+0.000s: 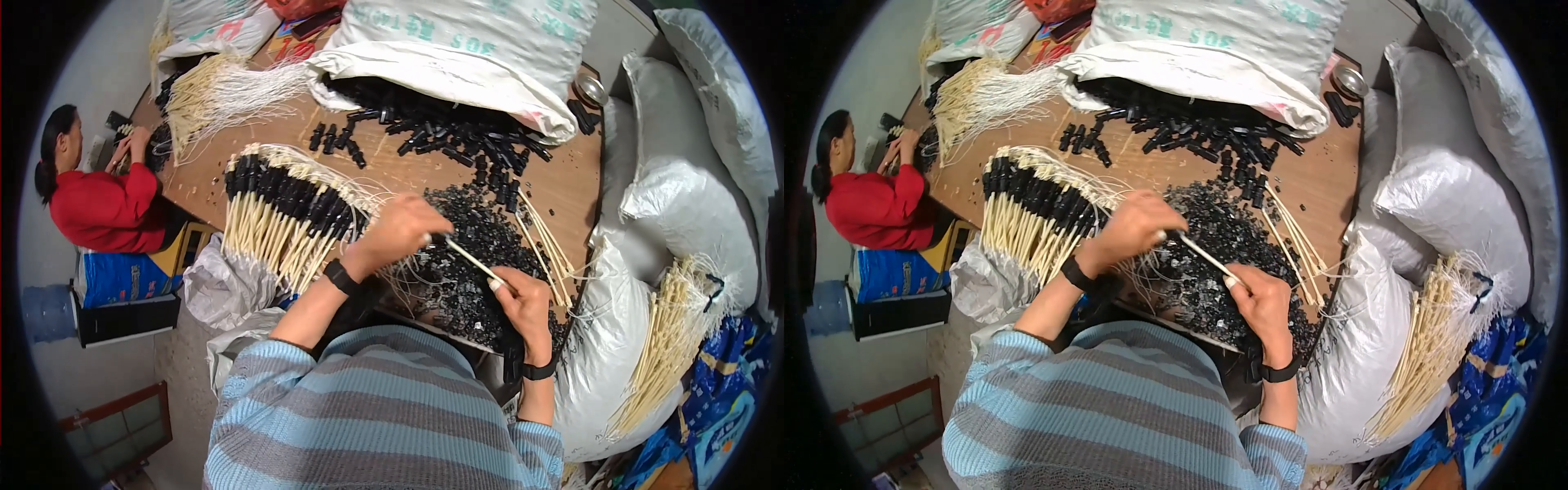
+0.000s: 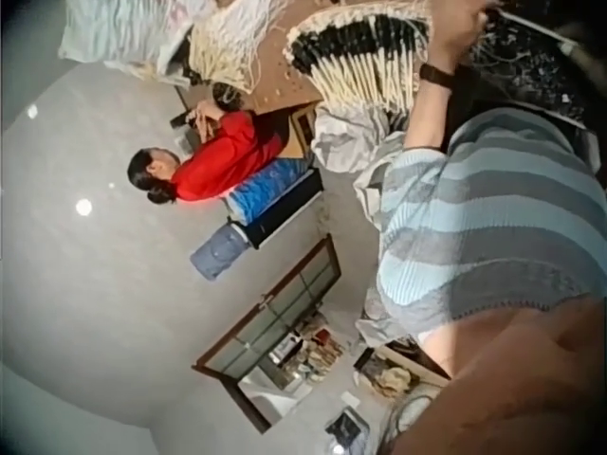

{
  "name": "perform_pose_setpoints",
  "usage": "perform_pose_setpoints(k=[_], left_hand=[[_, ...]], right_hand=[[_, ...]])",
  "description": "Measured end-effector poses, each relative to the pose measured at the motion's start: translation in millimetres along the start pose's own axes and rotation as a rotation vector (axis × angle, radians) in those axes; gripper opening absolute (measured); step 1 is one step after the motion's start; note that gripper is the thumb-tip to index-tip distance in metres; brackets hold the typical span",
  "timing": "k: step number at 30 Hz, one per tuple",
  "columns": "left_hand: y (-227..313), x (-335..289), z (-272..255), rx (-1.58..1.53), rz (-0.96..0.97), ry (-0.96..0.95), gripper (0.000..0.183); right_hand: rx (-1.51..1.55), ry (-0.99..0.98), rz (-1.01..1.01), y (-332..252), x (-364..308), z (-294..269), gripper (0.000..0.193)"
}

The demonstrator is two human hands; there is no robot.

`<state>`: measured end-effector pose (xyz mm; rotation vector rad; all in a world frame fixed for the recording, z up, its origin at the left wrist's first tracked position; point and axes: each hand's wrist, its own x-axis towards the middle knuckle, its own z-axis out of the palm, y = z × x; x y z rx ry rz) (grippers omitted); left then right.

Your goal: The person assembles components by hand, picking up a black plastic part and a white cord, threading the cord through the part, and pulling it tight. They then place the completed assembly onto a growing pile on the table and reach for the next set of materials.

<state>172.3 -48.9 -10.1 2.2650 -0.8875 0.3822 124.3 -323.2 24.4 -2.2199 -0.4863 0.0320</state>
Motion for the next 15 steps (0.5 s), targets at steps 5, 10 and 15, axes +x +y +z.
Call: perform_pose_setpoints(k=[5, 10, 15], left_hand=[[73.1, 15.5, 17.1, 0.070, 0.074, -0.164, 0.023], [16.2, -28.2, 6.6, -0.008, -0.491, -0.012, 0.014], [34.8, -12.9, 26.2, -0.885, -0.883, 0.041, 0.014]], right_hand=[[-0.239, 0.189, -0.036, -5.7, 19.7, 41.6, 0.012], [0.879, 0.157, 0.048, 19.1, 18.1, 1.2, 0.021], [0.047, -0.094, -0.049, -34.9, 24.0, 32.8, 0.014]])
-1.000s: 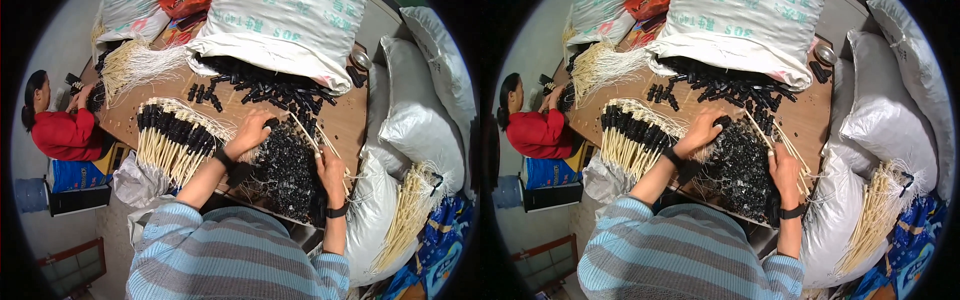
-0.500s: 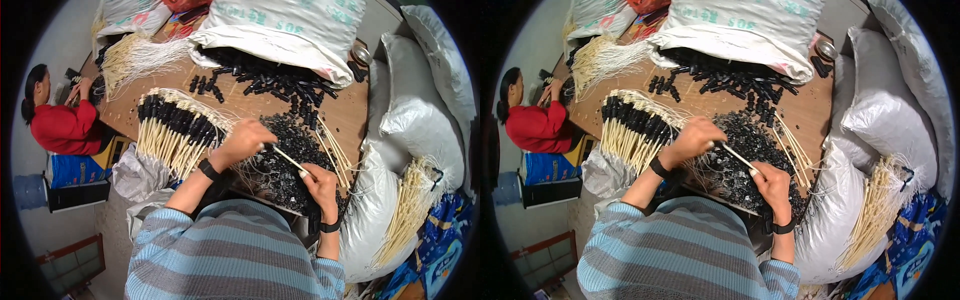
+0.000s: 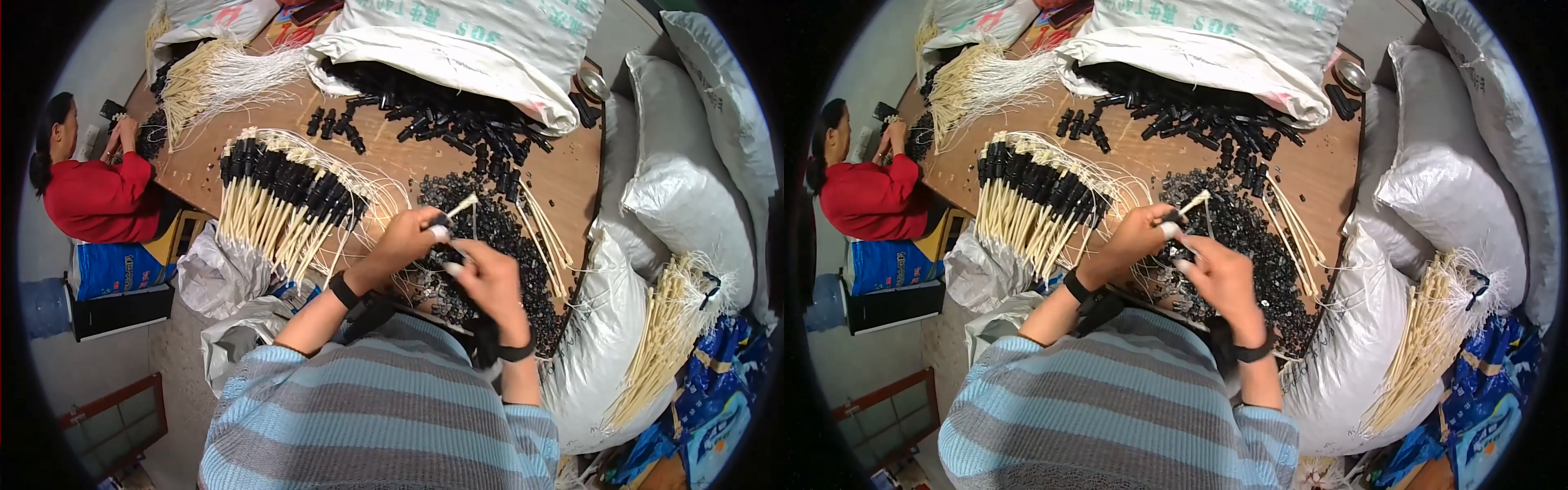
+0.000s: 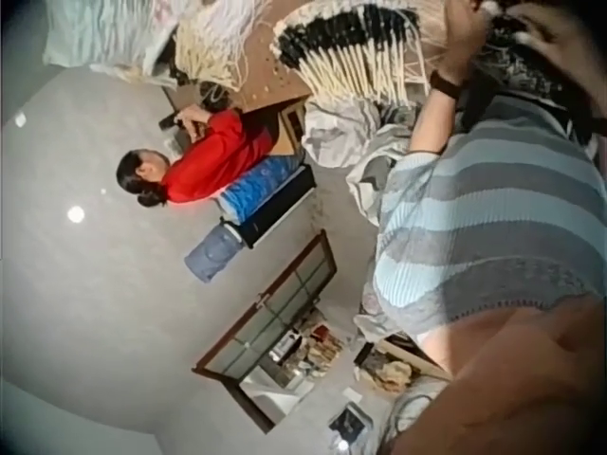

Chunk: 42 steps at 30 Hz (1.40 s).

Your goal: The person assembles components by hand, picking up a black plastic part and a white cord, threading the cord through the part, and pulling it tight. They then place the completed assembly onto a growing pile on the table and reach for the next set of materials.

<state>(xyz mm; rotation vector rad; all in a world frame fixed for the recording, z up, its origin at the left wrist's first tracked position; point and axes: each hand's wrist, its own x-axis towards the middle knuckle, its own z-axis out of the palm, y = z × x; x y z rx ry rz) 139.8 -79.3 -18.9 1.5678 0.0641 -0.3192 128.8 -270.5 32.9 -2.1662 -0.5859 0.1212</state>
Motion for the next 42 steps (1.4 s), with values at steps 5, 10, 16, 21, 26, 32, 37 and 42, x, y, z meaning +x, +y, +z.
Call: perform_pose_setpoints(k=[5, 10, 16, 21, 26, 32, 37, 42], left_hand=[[15.5, -7.6, -9.9, 0.380, 0.195, 0.164, 0.018], [26.2, -7.7, -4.6, 0.089, 0.045, -0.007, 0.019], [23.7, -9.6, 1.0, 0.348, 0.058, -0.047, 0.023], [3.8, -15.0, 4.4, 0.693, 0.350, 0.137, 0.032], [0.5, -11.8, -2.5, 0.781, 0.456, 0.098, 0.041], [3.7, -15.1, 4.5, 0.736, 0.430, 0.035, 0.039], [0.5, -12.9, 7.1, 0.694, 0.403, -0.005, 0.043], [15.0, -11.2, 4.5, 0.645, 0.200, -0.201, 0.046]], right_hand=[[-0.133, 0.213, 0.010, 15.4, -7.7, 21.0, 0.018], [-0.407, 0.213, -0.254, 16.9, -6.0, 17.3, 0.016], [-0.006, 0.154, 0.082, 16.6, -14.1, 24.6, 0.011], [-0.181, 0.272, 0.006, 18.5, -12.1, 21.6, 0.011], [-0.208, 0.304, 0.009, 20.0, -7.0, 22.9, 0.013], [-0.136, 0.276, -0.034, 23.6, -6.0, 29.3, 0.011], [-0.045, 0.179, -0.006, 24.5, -4.2, 30.0, 0.015], [-0.108, 0.042, -0.058, 25.0, -5.0, 27.1, 0.010]])
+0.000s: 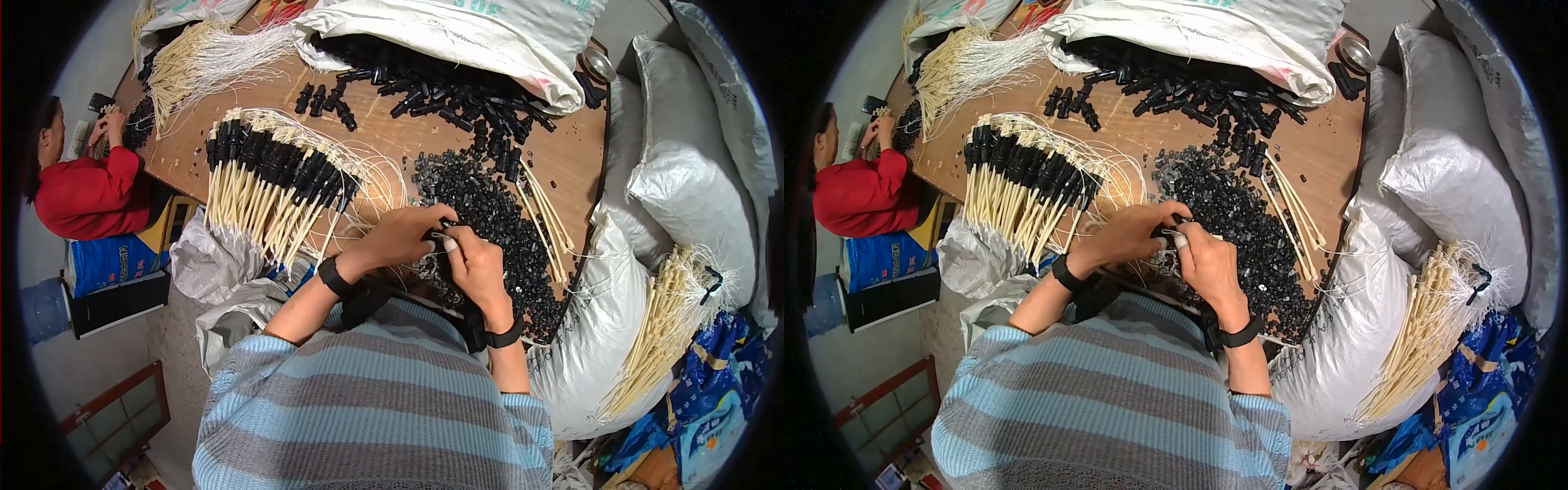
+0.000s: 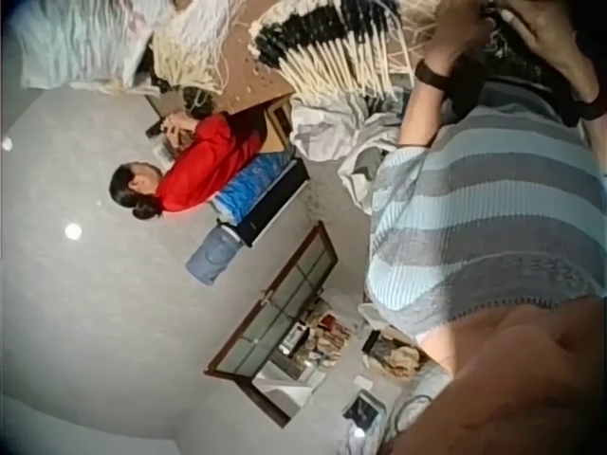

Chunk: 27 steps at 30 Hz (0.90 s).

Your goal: The person assembles components by hand, picking up a black plastic part and a white cord, threading the cord through the part, and pulling it tight. They then place the completed assembly onto a growing pile on the table and reach for the next set of materials.

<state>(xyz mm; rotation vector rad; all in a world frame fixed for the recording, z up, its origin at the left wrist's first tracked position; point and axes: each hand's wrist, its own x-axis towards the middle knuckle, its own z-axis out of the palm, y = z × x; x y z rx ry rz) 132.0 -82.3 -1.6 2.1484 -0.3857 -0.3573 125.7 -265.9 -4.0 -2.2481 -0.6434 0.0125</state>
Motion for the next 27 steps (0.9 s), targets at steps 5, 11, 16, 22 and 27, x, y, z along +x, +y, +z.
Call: perform_pose_setpoints(k=[5, 11, 16, 22, 27], left_hand=[[-5.1, 0.4, -0.2, -0.060, 0.298, 0.355, 0.027], [-6.6, -6.8, 2.2, -0.155, 0.419, 0.366, 0.016], [-40.3, 25.8, -7.8, -0.036, 0.280, 0.537, 0.016], [-77.9, 75.9, -23.9, 0.297, -0.023, 0.425, 0.019], [-93.8, 76.9, -24.0, 0.164, -0.077, 0.405, 0.025]], right_hand=[[-0.088, 0.048, 0.026, -4.4, -0.7, 2.4, 0.009], [0.248, 0.055, 0.058, -1.1, -5.7, 8.3, 0.008], [0.095, 0.137, 0.170, 3.7, -7.8, 10.8, 0.011], [0.201, 0.211, 0.268, 5.6, -9.8, 3.6, 0.008], [0.311, 0.209, 0.412, 15.3, -16.6, 2.3, 0.007]])
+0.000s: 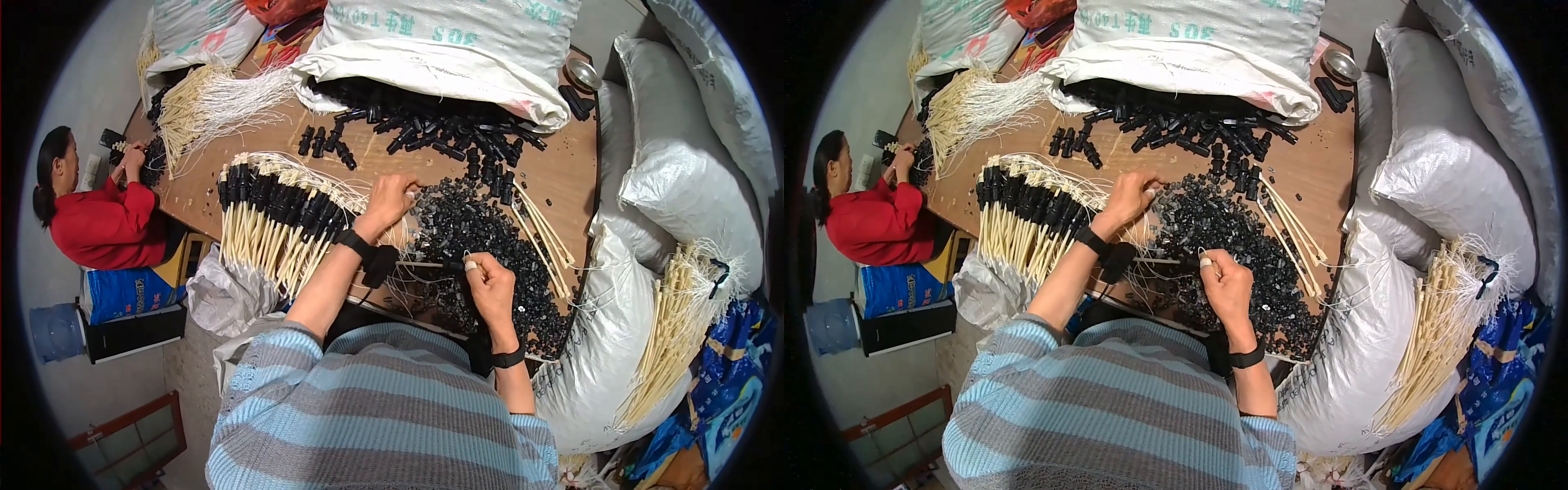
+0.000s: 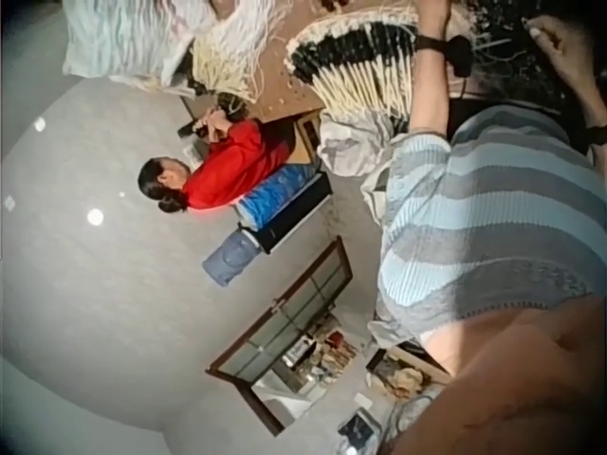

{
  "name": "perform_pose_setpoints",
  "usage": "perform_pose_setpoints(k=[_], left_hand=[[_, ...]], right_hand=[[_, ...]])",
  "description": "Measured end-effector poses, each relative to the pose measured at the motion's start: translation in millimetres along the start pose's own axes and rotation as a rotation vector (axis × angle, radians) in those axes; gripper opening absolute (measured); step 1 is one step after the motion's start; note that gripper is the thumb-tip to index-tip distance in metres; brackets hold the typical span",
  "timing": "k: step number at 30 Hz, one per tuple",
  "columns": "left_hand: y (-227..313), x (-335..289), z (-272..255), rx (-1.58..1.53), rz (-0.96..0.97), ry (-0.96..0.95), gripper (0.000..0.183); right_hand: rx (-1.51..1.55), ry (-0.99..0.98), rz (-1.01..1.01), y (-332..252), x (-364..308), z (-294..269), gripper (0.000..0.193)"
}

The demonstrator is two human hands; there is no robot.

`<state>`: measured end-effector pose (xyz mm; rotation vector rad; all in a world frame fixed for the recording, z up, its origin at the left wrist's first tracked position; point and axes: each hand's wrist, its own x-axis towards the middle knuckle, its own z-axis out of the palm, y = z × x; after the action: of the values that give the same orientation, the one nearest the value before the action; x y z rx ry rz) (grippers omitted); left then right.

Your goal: The person assembles components by hand, picking up a black plastic part and a white cord, threading the cord through the part, and pulling it tight. They then place the completed assembly onto a growing pile on the table and reach for the next set of materials.

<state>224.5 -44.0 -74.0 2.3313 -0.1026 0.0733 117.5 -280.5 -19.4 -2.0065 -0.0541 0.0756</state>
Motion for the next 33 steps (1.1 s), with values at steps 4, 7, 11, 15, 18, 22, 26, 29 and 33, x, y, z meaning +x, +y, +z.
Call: perform_pose_setpoints(k=[4, 7, 11, 15, 18, 22, 26, 29, 33], left_hand=[[12.4, -6.6, -12.3, 0.068, -0.080, 0.068, 0.029], [17.2, -7.2, -12.0, 0.109, -0.024, -0.007, 0.030], [3.4, -1.7, -2.7, 0.225, 0.084, 0.025, 0.028], [24.4, -4.7, -14.6, -0.033, -0.191, -0.088, 0.019], [54.2, -32.5, -9.3, -0.632, -0.168, -0.172, 0.013], [95.7, -67.8, 10.0, -0.645, 0.356, -0.024, 0.019], [104.2, -79.2, 7.5, -0.212, 0.517, 0.045, 0.030], [96.7, -75.6, 10.7, -0.151, 0.540, 0.108, 0.036], [95.1, -81.7, 11.2, -0.679, -0.089, 0.007, 0.028]], right_hand=[[0.019, -0.004, 0.028, 3.9, 4.1, -1.8, 0.007], [0.028, -0.002, 0.013, 5.8, 7.1, 1.1, 0.007], [0.040, -0.041, 0.066, -2.7, 6.5, 0.2, 0.006], [0.108, -0.007, 0.113, -0.3, 7.6, -2.5, 0.007], [0.148, 0.002, 0.140, 4.9, 13.9, 2.9, 0.007], [0.076, 0.009, 0.058, 16.7, 20.7, 17.9, 0.006], [0.035, -0.014, 0.033, 6.9, 16.3, 18.5, 0.011], [-0.039, -0.030, 0.009, -4.3, 12.2, 20.3, 0.011], [-0.307, 0.216, -0.266, -3.6, 9.5, 22.5, 0.007]])
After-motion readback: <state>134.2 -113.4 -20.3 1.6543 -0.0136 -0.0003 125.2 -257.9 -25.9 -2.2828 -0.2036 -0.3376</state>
